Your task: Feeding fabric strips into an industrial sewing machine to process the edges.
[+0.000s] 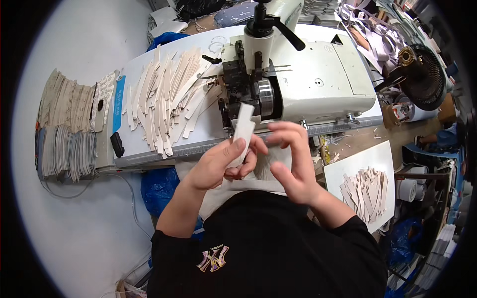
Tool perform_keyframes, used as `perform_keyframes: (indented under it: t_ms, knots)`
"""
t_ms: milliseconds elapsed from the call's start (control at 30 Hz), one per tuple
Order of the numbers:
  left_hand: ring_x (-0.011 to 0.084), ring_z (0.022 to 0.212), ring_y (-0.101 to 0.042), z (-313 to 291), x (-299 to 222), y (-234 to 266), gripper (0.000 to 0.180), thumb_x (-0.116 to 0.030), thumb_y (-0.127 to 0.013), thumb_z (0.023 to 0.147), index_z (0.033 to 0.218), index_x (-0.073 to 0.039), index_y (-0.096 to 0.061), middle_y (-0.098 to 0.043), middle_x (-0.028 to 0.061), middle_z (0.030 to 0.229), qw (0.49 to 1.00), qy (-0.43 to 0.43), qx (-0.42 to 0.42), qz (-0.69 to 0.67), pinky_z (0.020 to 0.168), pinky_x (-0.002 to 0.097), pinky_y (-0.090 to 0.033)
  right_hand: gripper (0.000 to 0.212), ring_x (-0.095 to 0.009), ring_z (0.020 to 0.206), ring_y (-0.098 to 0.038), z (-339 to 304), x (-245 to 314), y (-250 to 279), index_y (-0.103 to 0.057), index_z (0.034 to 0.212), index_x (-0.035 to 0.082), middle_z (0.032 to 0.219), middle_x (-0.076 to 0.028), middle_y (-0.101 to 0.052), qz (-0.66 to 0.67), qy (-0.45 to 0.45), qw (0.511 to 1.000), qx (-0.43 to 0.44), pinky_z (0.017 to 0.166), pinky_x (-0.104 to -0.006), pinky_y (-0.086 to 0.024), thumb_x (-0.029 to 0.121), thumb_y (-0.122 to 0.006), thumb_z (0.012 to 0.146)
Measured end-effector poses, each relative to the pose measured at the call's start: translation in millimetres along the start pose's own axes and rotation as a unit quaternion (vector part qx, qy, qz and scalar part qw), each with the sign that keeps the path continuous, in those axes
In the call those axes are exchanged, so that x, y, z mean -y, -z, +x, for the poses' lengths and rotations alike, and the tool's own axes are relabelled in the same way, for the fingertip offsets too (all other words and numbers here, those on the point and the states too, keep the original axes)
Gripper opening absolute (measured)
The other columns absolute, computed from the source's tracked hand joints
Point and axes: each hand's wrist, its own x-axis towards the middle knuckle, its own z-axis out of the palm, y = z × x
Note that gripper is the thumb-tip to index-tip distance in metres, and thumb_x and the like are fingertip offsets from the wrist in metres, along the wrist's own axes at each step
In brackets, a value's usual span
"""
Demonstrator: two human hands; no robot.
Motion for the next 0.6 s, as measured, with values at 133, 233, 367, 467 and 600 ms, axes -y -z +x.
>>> perform_keyframes:
  t_ms: [133,233,367,467,600]
  knots:
    - [0.0073,0.073,-0.048,-6,-2,-1,0.058,-0.051,-0.039,0.118,0.143,0.000,-0.055,-0.059,0.0028,0.088,0.967,0.114,-0.046,0.222,0.068,0.0259,-0.045,0.026,-0.020,0.125,-0.054,28,-19,-4,-0.067,0.120,0.005,0.140,-0.014,-0.057,0.185,-0.160,0.967,0.068,0.110,-0.0374,-0.042,0.027,-0.069,0.105]
    - [0.0128,0.079,-0.060,-2,-3,-3,0.048,-0.044,-0.055,0.115,0.141,-0.004,-0.061,-0.064,0.0060,0.093,0.955,0.025,-0.124,0.268,0.073,0.0299,-0.050,0.021,-0.019,0.126,-0.053,28,-36,-1,-0.067,0.118,0.005,0.141,-0.013,-0.057,0.277,-0.154,0.941,0.114,0.110,-0.0372,-0.042,0.020,-0.069,0.104]
    - [0.0227,0.087,-0.070,13,-27,22,0.043,-0.038,-0.070,0.106,0.135,-0.006,-0.068,-0.068,0.0093,0.102,0.737,-0.149,-0.165,0.638,0.078,0.0355,-0.056,0.016,-0.019,0.126,-0.054,33,-44,8,-0.067,0.115,0.005,0.140,-0.010,-0.059,0.139,-0.132,0.978,0.083,0.110,-0.0385,-0.041,0.014,-0.070,0.101]
    - [0.0272,0.089,-0.072,25,-64,29,0.042,-0.037,-0.075,0.100,0.130,-0.007,-0.072,-0.069,0.0104,0.104,0.628,-0.110,-0.200,0.744,0.079,0.0381,-0.057,0.017,-0.024,0.125,-0.055,48,-56,16,-0.068,0.112,0.005,0.135,-0.008,-0.063,-0.144,-0.097,0.982,-0.075,0.110,-0.0407,-0.042,0.016,-0.073,0.100]
    - [0.0284,0.085,-0.072,37,-81,53,0.041,-0.033,-0.081,0.095,0.127,-0.007,-0.075,-0.070,0.0102,0.104,0.542,-0.113,-0.204,0.808,0.075,0.0387,-0.058,0.022,-0.034,0.119,-0.056,69,-78,20,-0.069,0.110,0.004,0.130,-0.013,-0.064,-0.279,-0.052,0.957,-0.056,0.109,-0.0450,-0.041,0.021,-0.074,0.098]
